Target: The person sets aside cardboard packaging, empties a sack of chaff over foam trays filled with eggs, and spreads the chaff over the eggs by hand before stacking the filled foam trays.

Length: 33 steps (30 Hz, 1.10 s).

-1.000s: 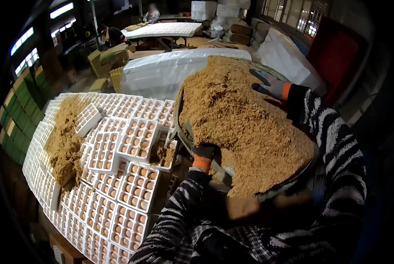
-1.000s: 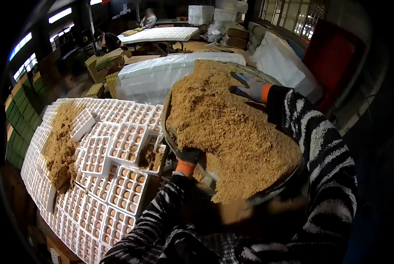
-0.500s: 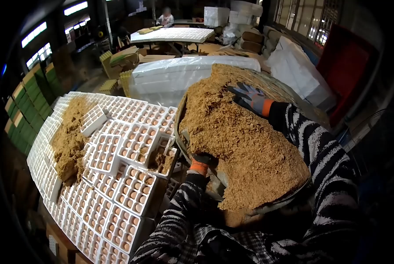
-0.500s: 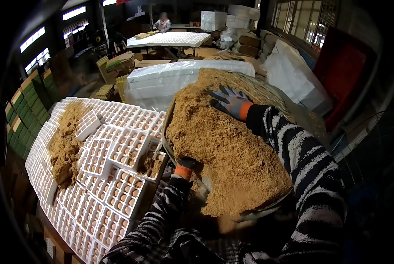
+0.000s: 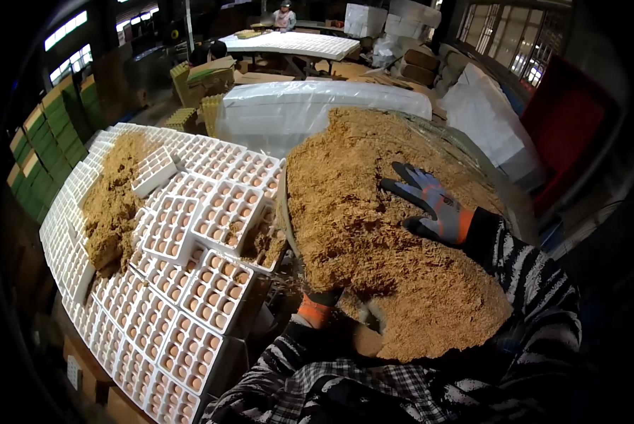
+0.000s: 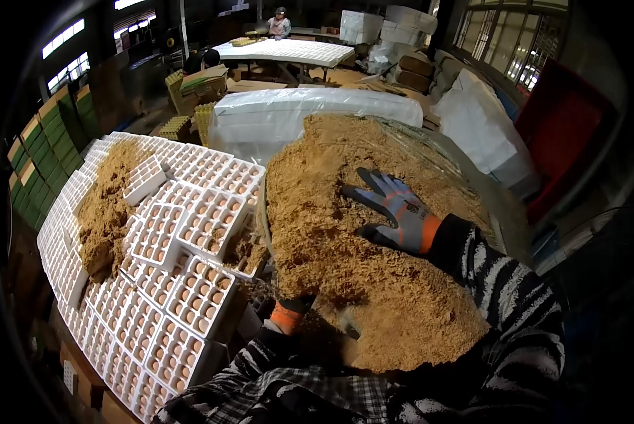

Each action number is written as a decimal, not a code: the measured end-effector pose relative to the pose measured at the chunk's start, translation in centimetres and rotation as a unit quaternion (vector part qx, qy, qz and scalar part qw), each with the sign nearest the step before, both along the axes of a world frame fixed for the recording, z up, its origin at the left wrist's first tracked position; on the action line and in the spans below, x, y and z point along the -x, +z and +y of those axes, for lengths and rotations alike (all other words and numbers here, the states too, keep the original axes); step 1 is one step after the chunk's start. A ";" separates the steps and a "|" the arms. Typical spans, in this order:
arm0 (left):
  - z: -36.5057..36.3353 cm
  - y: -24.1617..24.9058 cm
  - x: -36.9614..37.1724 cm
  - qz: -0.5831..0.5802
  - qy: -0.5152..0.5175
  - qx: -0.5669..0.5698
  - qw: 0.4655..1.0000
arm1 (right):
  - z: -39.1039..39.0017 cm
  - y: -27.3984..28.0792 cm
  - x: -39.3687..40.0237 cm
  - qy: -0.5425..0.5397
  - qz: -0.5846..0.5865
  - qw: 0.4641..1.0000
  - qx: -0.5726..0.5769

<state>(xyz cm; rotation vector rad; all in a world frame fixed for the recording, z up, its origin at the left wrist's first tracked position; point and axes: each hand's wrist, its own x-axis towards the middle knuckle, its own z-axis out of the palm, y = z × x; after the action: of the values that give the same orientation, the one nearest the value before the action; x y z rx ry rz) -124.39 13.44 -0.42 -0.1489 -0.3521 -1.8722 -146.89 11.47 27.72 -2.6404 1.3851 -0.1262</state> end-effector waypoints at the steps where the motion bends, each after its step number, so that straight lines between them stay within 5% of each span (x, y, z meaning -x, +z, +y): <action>1: -0.1 -0.6 -0.3 -0.289 0.122 0.089 0.945 | 0.1 -0.3 0.3 0.000 0.001 1.000 0.003; 2: -0.5 -1.0 -0.4 -0.393 0.165 0.125 0.896 | -0.1 -0.2 0.4 0.002 0.004 1.000 0.013; 5: -1.6 -2.7 0.2 -0.447 0.194 0.155 0.859 | -2.7 -2.4 2.5 -0.006 -0.023 1.000 0.017; 8: -2.1 -3.7 1.0 -0.463 0.200 0.170 0.847 | -2.0 0.2 -0.5 0.017 -0.077 0.996 0.035; 10: -2.0 -3.7 1.5 -0.471 0.201 0.176 0.840 | -0.7 2.3 -2.4 -0.086 0.064 0.994 -0.026; 12: -1.8 -3.6 1.8 -0.475 0.206 0.179 0.837 | -2.0 -0.3 -0.7 -0.079 0.068 0.994 -0.021; 16: -1.9 -3.2 1.6 -0.464 0.210 0.188 0.840 | -3.0 -0.8 0.4 -0.031 -0.031 0.999 0.003; 18: -1.9 -3.0 1.3 -0.448 0.206 0.192 0.849 | -5.3 -2.2 1.5 0.085 -0.278 0.951 -0.104; 20: -2.1 -2.8 0.4 -0.349 0.156 0.181 0.906 | -3.8 -0.9 2.0 0.099 -0.198 0.975 0.009; 22: -2.4 -2.0 -0.7 -0.120 0.036 0.149 0.981 | -3.4 -0.8 2.1 -0.117 -0.405 0.872 -0.249; 23: -1.7 -1.7 -1.3 -0.455 0.182 0.209 0.846 | -3.1 -0.8 1.8 -0.117 -0.491 0.813 -0.289; 24: -1.3 -1.4 -1.6 -0.459 0.195 0.206 0.842 | -2.6 -0.8 0.9 -0.104 -0.489 0.814 -0.294; 26: -1.4 -0.9 -1.3 -0.106 0.080 0.176 0.975 | -2.6 -0.4 -0.4 0.020 -0.235 0.972 -0.021; 28: -2.7 -5.7 0.1 -0.374 0.172 0.115 0.904 | -2.8 -0.1 -1.3 0.020 -0.185 0.983 -0.003; 29: -2.2 -6.4 0.2 -0.381 0.203 0.101 0.897 | -2.8 0.2 -2.1 0.010 -0.173 0.985 0.000; 32: -0.9 -7.9 0.0 -0.546 0.361 0.235 0.719 | -2.9 0.3 -4.5 0.011 -0.147 0.989 0.010; 33: 0.3 -7.8 -0.2 -0.534 0.364 0.213 0.733 | -2.9 0.1 -5.7 0.039 -0.148 0.988 0.018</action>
<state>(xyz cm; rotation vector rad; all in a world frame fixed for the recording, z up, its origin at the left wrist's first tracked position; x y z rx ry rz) -124.21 13.76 -8.25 0.7184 -1.4071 -0.8695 -141.23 8.59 27.83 -2.5682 1.1902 -0.5157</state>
